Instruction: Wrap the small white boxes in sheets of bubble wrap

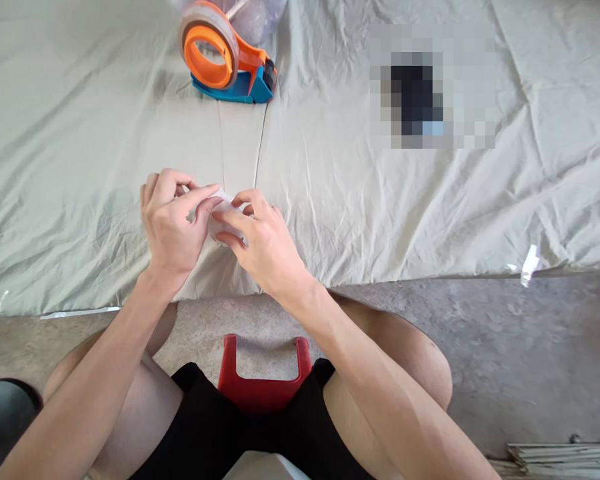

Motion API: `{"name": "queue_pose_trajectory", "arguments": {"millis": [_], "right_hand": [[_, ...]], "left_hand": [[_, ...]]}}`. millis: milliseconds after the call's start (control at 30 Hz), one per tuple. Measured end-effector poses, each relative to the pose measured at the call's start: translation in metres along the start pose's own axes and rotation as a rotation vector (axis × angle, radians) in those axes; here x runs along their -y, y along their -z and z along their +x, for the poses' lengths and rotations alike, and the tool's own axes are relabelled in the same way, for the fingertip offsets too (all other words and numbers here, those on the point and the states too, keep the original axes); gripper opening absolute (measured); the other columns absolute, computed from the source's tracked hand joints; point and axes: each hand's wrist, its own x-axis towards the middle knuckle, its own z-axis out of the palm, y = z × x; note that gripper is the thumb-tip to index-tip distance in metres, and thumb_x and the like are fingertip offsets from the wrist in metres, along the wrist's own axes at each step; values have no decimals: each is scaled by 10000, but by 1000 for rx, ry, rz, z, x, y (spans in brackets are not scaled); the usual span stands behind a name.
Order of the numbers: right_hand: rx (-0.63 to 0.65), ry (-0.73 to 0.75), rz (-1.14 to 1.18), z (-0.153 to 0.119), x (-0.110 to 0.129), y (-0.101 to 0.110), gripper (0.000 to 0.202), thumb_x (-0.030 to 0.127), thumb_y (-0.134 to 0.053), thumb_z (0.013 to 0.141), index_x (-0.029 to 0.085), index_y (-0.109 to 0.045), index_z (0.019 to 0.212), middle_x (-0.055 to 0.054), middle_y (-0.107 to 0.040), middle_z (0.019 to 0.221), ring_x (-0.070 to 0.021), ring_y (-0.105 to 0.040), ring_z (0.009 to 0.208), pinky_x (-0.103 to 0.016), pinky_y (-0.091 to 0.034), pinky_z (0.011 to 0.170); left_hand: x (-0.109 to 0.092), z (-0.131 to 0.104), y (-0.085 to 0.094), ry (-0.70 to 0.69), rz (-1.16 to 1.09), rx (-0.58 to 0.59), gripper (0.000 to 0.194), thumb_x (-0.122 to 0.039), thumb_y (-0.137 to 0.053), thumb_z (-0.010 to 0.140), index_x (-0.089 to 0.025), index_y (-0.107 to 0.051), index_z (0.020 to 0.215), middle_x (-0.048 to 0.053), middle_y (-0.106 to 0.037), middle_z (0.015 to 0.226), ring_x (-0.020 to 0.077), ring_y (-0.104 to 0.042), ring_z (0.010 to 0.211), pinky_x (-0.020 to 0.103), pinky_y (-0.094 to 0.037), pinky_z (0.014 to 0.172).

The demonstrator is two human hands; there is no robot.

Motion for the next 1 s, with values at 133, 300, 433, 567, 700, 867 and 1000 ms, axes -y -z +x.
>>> {"name": "queue_pose_trajectory", "arguments": {"millis": [133,300,433,567,700,867,1000], "right_hand": [[11,3,1,0,0,1,265,183,-714,1117,306,-864,1297,-85,-674,1418,-237,-741,1127,-498,-625,1089],[8,7,-3,0,-2,1,266,189,-721,1111,326,-872,1282,-78,-692,1428,-243,-740,1146,-507,-623,1113],[-19,27,7,-1,-5,0,254,186,-747,1103,306,-882,1281,-87,-701,1417,-238,-740,1135,-505,-633,1122],[-18,15,8,1,-6,-1,250,192,-744,1101,317,-881,1269,-78,-707,1413,-239,-741,1135,-520,-640,1129],[-11,17,12,2,-3,0,264,169,-706,1099,312,-854,1263,-70,-701,1412,-228,-745,1107,-523,-644,1133],[-30,15,13,-1,-1,-2,270,189,-707,1095,291,-735,1343,-83,-698,1375,-258,-739,1145,-510,-661,1079],[-55,-39,56,0,0,-1,450,212,-803,1032,307,-638,1440,-68,-707,1342,-283,-730,1171,-491,-677,1041]], "left_hand": [[8,2,3,-60,-10,79,287,-327,-604,1167,-327,-890,1133,90,-787,1146,327,-666,1122,552,-490,1135],[15,8,8,-34,-123,253,451,-523,-510,1215,-295,-875,1080,66,-840,1132,286,-733,1071,446,-564,1020],[13,13,12,82,-260,360,468,-514,-524,1202,-257,-834,964,65,-853,1030,259,-756,956,393,-575,897],[10,9,14,195,-343,390,504,-560,-506,1196,-243,-778,915,63,-844,961,243,-731,884,383,-573,824],[8,-2,9,210,-419,383,477,-598,-493,1203,-246,-754,1018,78,-835,1120,244,-764,1046,376,-603,954],[11,-12,1,145,-413,356,503,-620,-385,1230,-271,-730,1119,99,-801,1245,270,-742,1183,460,-576,1124],[14,-11,1,131,-390,389,401,-563,-457,1213,-270,-724,1159,98,-792,1273,287,-718,1216,498,-548,1165]]}}
